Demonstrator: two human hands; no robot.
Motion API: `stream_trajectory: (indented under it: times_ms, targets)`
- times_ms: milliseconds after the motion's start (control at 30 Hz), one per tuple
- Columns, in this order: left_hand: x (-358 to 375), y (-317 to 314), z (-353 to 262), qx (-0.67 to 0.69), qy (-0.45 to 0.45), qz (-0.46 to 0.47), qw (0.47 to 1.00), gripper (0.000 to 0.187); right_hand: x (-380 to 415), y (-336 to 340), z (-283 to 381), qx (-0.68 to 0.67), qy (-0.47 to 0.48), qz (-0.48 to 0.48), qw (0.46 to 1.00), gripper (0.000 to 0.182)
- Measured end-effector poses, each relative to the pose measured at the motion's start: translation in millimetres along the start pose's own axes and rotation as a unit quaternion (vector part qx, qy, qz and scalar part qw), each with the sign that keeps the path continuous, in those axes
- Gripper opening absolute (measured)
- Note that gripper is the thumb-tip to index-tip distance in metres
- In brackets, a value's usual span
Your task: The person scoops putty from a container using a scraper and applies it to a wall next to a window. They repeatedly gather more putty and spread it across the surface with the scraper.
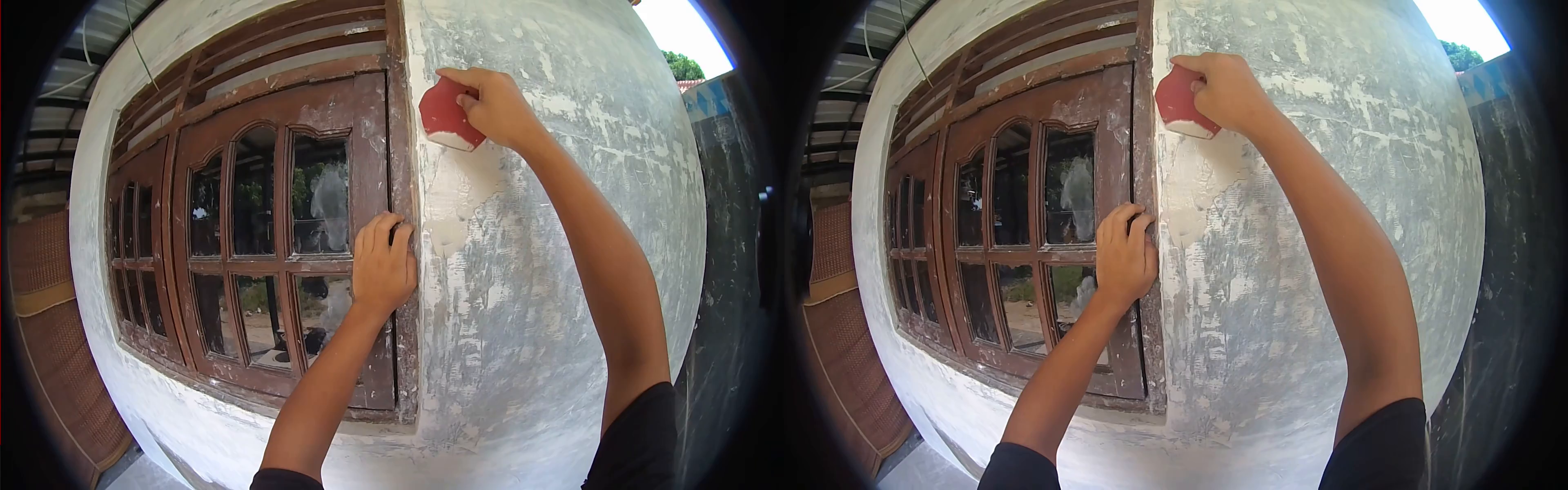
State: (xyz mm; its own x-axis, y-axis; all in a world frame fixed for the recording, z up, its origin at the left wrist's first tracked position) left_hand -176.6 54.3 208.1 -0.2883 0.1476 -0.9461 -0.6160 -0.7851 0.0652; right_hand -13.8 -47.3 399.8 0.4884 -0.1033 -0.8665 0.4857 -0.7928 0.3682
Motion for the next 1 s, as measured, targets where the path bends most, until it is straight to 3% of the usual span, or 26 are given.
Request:
stream_trajectory:
  times_ms: [100, 167, 233, 300, 367, 433, 500, 567, 633, 800, 900, 933, 1000]
  targets:
    - [0, 1, 0, 0.003, -0.007, 0.004, 1.0, 0.035, 14, 9, 8, -0.095, -0.075, 0.018, 0.992, 0.044]
    - [2, 1, 0, 0.007, -0.008, 0.007, 1.0, 0.035, 42, -5, 22, -0.066, -0.01, 0.185, 0.98, 0.044]
    - [1, 0, 0, 0.001, -0.009, 0.001, 1.0, 0.036, 63, -18, 24, -0.033, -0.011, 0.267, 0.963, 0.044]
    - [2, 0, 0, 0.003, -0.009, -0.002, 1.0, 0.036, 67, -20, 10, -0.002, -0.015, 0.26, 0.966, 0.044]
    - [1, 0, -1, 0.003, -0.012, -0.002, 1.0, 0.036, 60, 2, -11, -0.023, -0.081, 0.023, 0.996, 0.044]
    - [0, 1, -1, -0.004, -0.007, -0.004, 1.0, 0.036, 61, 20, -21, 0.015, -0.08, -0.087, 0.993, 0.043]
    - [2, 1, -1, -0.001, -0.011, -0.003, 1.0, 0.036, 72, 18, 0, -0.095, -0.092, -0.073, 0.989, 0.042]
    - [1, 1, 0, 0.003, -0.013, -0.006, 1.0, 0.036, 91, -3, 22, -0.067, -0.039, 0.012, 0.997, 0.043]
    - [1, 1, 0, 0.001, -0.015, -0.008, 1.0, 0.035, 101, -22, 22, -0.058, -0.054, 0.121, 0.989, 0.045]
    - [1, 0, 0, 0.002, -0.015, -0.011, 1.0, 0.035, 86, 19, -19, -0.004, -0.128, -0.132, 0.983, 0.042]
    - [1, 0, 1, 0.001, -0.015, -0.012, 1.0, 0.035, 93, 4, 8, -0.101, -0.095, -0.11, 0.984, 0.042]
    - [1, 0, 0, 0.0, -0.016, -0.01, 1.0, 0.035, 99, -11, 26, -0.115, -0.106, -0.05, 0.986, 0.044]
    - [2, 1, -1, -0.001, -0.013, -0.008, 1.0, 0.035, 106, -33, 27, -0.062, -0.093, -0.001, 0.994, 0.044]
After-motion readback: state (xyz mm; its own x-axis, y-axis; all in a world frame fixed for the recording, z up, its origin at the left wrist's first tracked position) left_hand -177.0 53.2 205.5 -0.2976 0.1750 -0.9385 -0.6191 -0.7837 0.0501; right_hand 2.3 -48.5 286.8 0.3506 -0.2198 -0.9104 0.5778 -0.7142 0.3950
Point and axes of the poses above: each hand's wrist, its own x-axis away from the middle knuckle, its own y-axis out of the back of the hand, z = x × y, the point moved 3 cm from there along -x, towards the middle knuckle, and after that the axes turned 12 degrees about z, right-handed, at the moved point
